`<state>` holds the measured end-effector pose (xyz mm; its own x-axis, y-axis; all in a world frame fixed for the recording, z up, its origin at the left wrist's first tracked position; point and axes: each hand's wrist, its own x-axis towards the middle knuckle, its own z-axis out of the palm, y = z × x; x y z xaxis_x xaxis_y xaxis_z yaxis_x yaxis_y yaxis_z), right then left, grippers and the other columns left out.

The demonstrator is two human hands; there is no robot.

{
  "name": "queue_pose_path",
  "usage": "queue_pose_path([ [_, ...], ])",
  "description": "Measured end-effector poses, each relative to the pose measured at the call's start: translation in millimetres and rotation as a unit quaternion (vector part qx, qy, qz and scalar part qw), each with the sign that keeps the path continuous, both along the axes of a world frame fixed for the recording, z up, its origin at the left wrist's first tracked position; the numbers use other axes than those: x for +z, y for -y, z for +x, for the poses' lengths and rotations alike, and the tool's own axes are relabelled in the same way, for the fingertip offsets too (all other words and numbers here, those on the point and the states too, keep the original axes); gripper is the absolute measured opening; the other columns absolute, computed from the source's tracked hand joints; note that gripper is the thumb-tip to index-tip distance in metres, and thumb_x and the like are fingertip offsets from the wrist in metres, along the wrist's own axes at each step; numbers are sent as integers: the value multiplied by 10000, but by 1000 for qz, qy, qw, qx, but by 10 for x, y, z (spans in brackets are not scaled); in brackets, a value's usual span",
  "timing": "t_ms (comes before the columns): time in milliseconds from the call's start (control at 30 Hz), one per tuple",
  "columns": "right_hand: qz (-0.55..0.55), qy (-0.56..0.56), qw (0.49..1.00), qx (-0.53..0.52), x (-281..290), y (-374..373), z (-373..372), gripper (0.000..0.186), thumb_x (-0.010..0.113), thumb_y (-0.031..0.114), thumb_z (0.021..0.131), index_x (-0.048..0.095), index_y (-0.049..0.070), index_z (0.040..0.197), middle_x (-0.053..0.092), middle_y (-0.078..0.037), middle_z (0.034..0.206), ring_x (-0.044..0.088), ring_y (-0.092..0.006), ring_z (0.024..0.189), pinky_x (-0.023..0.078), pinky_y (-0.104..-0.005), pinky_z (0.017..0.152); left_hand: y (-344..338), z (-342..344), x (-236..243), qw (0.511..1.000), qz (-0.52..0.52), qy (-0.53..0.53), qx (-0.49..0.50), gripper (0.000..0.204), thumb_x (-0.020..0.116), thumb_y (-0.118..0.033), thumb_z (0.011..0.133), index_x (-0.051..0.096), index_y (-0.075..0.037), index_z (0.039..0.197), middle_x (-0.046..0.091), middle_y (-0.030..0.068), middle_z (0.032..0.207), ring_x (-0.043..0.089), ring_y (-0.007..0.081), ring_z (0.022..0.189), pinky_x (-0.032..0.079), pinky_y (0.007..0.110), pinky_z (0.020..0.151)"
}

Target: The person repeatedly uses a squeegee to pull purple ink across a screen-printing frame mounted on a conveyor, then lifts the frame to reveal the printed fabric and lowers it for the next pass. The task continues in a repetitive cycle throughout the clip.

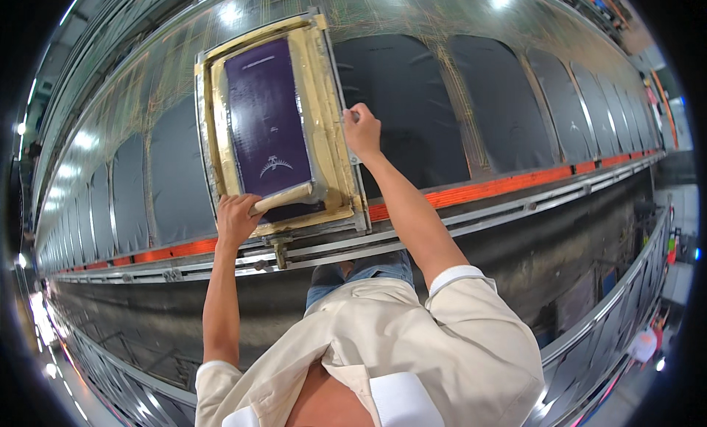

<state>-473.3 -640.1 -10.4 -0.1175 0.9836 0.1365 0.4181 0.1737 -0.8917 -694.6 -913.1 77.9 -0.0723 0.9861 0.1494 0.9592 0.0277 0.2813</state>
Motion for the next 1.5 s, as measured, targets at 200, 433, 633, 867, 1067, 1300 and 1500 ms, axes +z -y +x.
queue_pose_path([
  [200, -37, 36, 998, -25, -47, 0, -95, 227, 665, 261, 947, 618, 49, 882, 695, -203, 786, 683, -449, 808, 517, -488, 687, 374, 34, -21, 999, 4, -23, -31, 358, 793, -100, 631, 727, -134, 981, 744, 7, 967, 659, 230, 820, 444, 404, 782],
  [433, -24, 112, 993, -16, -238, 5, -185, 249, 656, 315, 950, 647, 66, 948, 714, -238, 886, 672, -487, 872, 518, -549, 749, 481, -71, -279, 999, 30, -33, -20, 407, 700, -42, 656, 690, -123, 1055, 710, -12, 1019, 630, 210, 842, 441, 395, 799],
  [633, -5, 223, 969, 104, 95, -384, -350, 331, 671, 396, 954, 696, 96, 1090, 709, -178, 1172, 631, -356, 1140, 480, -477, 975, -887, -936, -394, 996, 55, -60, -41, 364, 680, -11, 670, 668, -135, 1012, 714, -24, 1013, 625, 204, 863, 437, 387, 795],
  [867, 161, 173, 910, 341, 579, -1609, -1766, 450, 768, 411, 871, 714, 64, 1154, 710, -158, 1048, 646, -371, 1014, 481, -470, 972, -3045, -2197, -569, 991, 81, -87, -68, 180, 822, -185, 738, 665, -154, 822, 683, 26, 801, 656, 248, 776, 452, 422, 766],
  [1067, 135, 429, 780, 435, 745, -2492, -2522, 445, 775, 394, 821, 719, 72, 1122, 716, -201, 1035, 664, -388, 1056, 492, -485, 973, -3817, -2534, -227, 998, -60, -11, -15, 327, 881, -327, 738, 778, -108, 958, 725, 131, 791, 699, 357, 773, 549, 453, 726],
  [1300, 110, 395, 821, 398, 216, -2622, -2638, 339, 803, 315, 796, 755, 99, 1053, 752, -160, 946, 712, -360, 930, 547, -466, 855, -3941, -2586, -427, 997, -80, -7, 12, 338, 868, -362, 740, 779, -148, 985, 741, 113, 823, 706, 348, 822, 551, 471, 750],
  [1500, 96, 378, 824, 412, 307, -1885, -2270, 258, 800, 270, 809, 759, 95, 994, 729, -169, 864, 693, -385, 895, 535, -473, 819, -3188, -2232, -400, 998, -68, 8, 10, 317, 866, -356, 744, 787, -177, 993, 740, 94, 821, 705, 345, 822, 552, 460, 756],
])
